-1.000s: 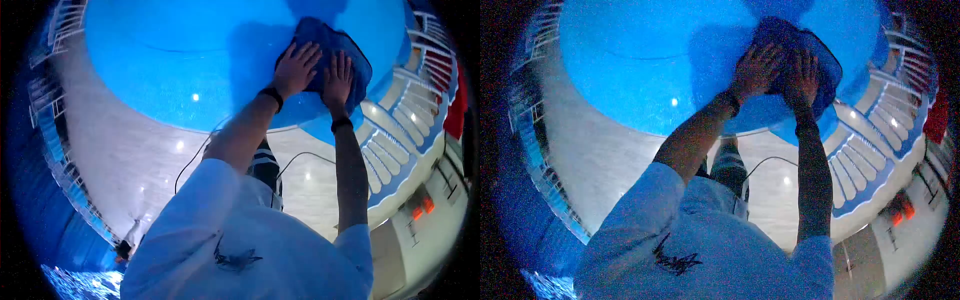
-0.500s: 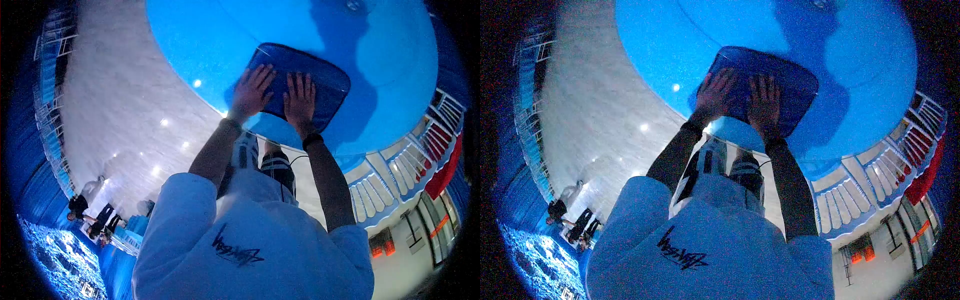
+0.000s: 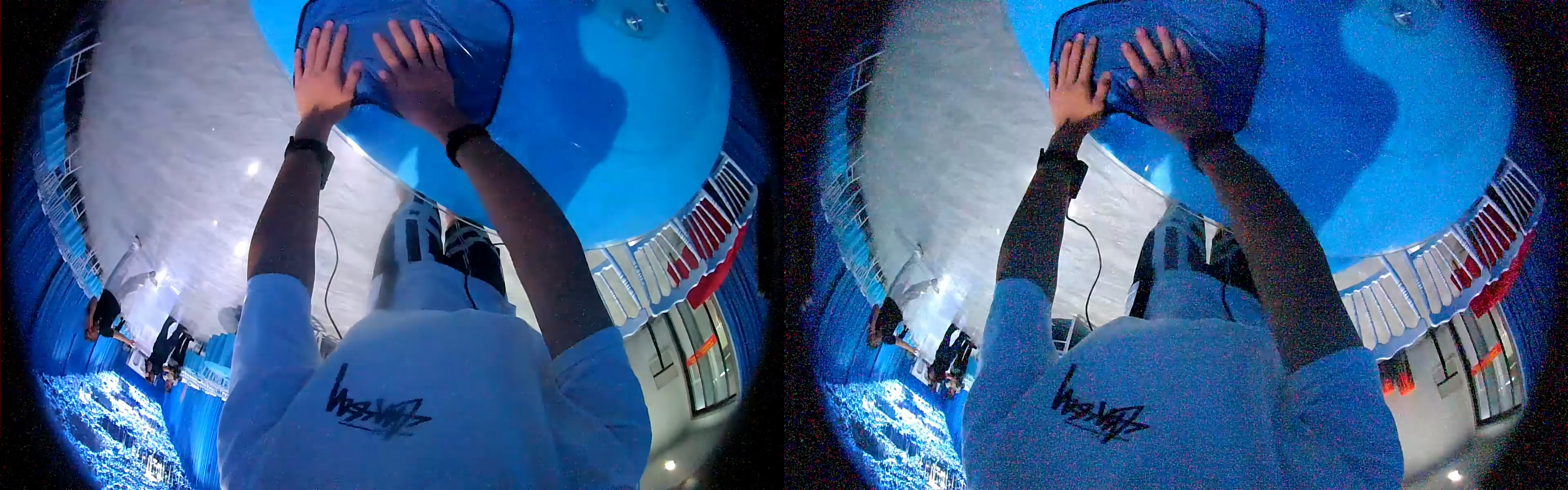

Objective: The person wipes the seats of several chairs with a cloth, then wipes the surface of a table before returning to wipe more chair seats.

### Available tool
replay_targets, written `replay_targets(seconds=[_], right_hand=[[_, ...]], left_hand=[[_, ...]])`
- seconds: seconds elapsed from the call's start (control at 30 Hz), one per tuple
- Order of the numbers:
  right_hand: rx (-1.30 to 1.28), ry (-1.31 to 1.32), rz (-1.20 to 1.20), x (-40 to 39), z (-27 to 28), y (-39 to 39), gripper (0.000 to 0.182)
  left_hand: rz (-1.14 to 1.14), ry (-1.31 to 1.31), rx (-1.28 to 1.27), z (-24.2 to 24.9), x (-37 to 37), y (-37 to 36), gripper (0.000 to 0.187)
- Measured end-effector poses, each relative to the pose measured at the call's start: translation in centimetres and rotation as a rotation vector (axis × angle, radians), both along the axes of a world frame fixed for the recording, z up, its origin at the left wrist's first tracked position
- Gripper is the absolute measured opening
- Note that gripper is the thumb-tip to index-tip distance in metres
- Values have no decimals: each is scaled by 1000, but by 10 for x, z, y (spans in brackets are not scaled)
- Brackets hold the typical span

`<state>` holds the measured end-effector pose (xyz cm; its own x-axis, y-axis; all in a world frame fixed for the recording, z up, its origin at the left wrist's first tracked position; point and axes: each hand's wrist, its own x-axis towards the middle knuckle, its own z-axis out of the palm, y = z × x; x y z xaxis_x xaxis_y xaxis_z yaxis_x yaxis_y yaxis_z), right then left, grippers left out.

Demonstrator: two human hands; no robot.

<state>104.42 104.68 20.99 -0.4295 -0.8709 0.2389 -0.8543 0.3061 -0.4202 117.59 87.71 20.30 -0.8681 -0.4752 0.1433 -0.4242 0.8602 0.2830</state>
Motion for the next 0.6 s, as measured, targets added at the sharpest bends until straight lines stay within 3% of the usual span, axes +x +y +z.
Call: replay_targets(seconds=[0.2, 0.27, 0.47, 0.53, 0.6], right_hand=[[49, 25, 84, 29, 4, 32, 63], [-3, -108, 69, 54, 6, 54, 59], [78, -190, 153, 93, 18, 168, 53], [140, -173, 211, 88, 22, 217, 52], [191, -187, 230, 78, 25, 272, 52]], left_hand=[[347, -44, -31, -10, 12, 76, 66], [400, -75, 20, -3, 27, 113, 66], [325, -53, 86, 6, 71, 230, 63], [321, -267, 9, 6, 72, 278, 75], [231, -270, 59, 12, 67, 329, 84]])
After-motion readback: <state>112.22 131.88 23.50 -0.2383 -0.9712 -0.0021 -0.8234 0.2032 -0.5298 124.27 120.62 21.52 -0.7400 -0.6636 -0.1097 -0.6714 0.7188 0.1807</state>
